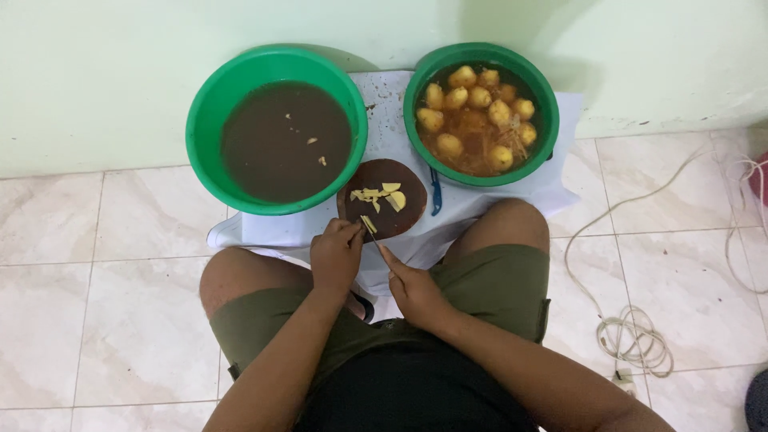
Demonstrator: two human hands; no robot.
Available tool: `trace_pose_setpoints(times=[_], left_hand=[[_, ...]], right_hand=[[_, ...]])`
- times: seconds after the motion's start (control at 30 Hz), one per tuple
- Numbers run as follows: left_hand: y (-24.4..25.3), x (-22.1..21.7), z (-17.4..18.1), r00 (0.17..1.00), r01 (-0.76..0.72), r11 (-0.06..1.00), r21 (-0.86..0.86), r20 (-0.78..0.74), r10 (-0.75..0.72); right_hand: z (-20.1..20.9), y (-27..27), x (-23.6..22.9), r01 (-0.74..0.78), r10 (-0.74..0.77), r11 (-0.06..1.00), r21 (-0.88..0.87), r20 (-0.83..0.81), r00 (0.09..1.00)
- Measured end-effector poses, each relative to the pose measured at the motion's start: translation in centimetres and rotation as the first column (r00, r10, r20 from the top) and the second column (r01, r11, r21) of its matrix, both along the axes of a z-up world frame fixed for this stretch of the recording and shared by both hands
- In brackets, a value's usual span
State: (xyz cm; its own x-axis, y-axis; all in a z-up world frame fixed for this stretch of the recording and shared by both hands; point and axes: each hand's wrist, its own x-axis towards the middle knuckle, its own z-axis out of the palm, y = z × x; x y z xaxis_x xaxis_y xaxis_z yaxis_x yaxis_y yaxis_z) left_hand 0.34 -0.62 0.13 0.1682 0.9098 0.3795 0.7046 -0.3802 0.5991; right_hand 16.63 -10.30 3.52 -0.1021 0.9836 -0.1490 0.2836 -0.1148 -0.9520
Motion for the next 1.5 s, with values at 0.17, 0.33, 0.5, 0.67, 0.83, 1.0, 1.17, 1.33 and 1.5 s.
trace_pose_setpoints(times=[0.17,0.33,0.5,0.67,0.83,1.0,1.17,1.33,1.5], left_hand=[[0.0,-0.2,-1.7,0.991,-0.016,1.000,0.000,-0.133,0.016],[1.0,-0.3,-2.2,0.970,-0.034,0.999,0.039,-0.238,0.042],[2.6,0.0,-2.2,0.935,-0.068,0.997,0.035,-0.347,0.076],[2.6,-0.7,-2.1,0.975,-0.043,0.998,-0.042,-0.221,0.033],[-0.3,-0.2,1.8,0.981,-0.006,1.000,0.028,-0.194,0.011],[-1.7,1.1,1.1,0.891,0.309,0.941,0.138,-0.389,-0.235],[0.2,1.0,-0.6,0.867,0.268,0.946,0.182,-0.473,-0.155],[2.0,0.5,-1.2,0.839,0.239,0.961,0.139,-0.529,-0.132],[2.2,-0.3,-1.0,0.863,0.222,0.960,0.170,-0.493,-0.112]], right_hand=[[-2.3,0.0,0.5,0.024,-0.039,0.995,-0.093,-0.161,0.986],[-2.9,0.5,1.1,0.032,-0.086,0.989,-0.145,-0.388,0.918],[-0.7,1.1,2.7,-0.009,-0.002,0.986,-0.165,-0.066,0.998],[5.4,2.4,4.4,-0.104,0.093,0.994,0.031,0.262,0.960],[6.3,4.3,5.9,-0.256,0.172,0.966,0.027,0.672,0.720],[5.6,5.2,6.0,-0.364,0.260,0.930,-0.056,0.799,0.542],[7.7,4.9,6.2,-0.395,0.278,0.915,-0.077,0.830,0.483],[8.8,3.6,7.1,-0.366,0.298,0.923,-0.118,0.822,0.486],[9.0,1.2,9.6,-0.183,0.224,0.974,-0.132,0.665,0.712]])
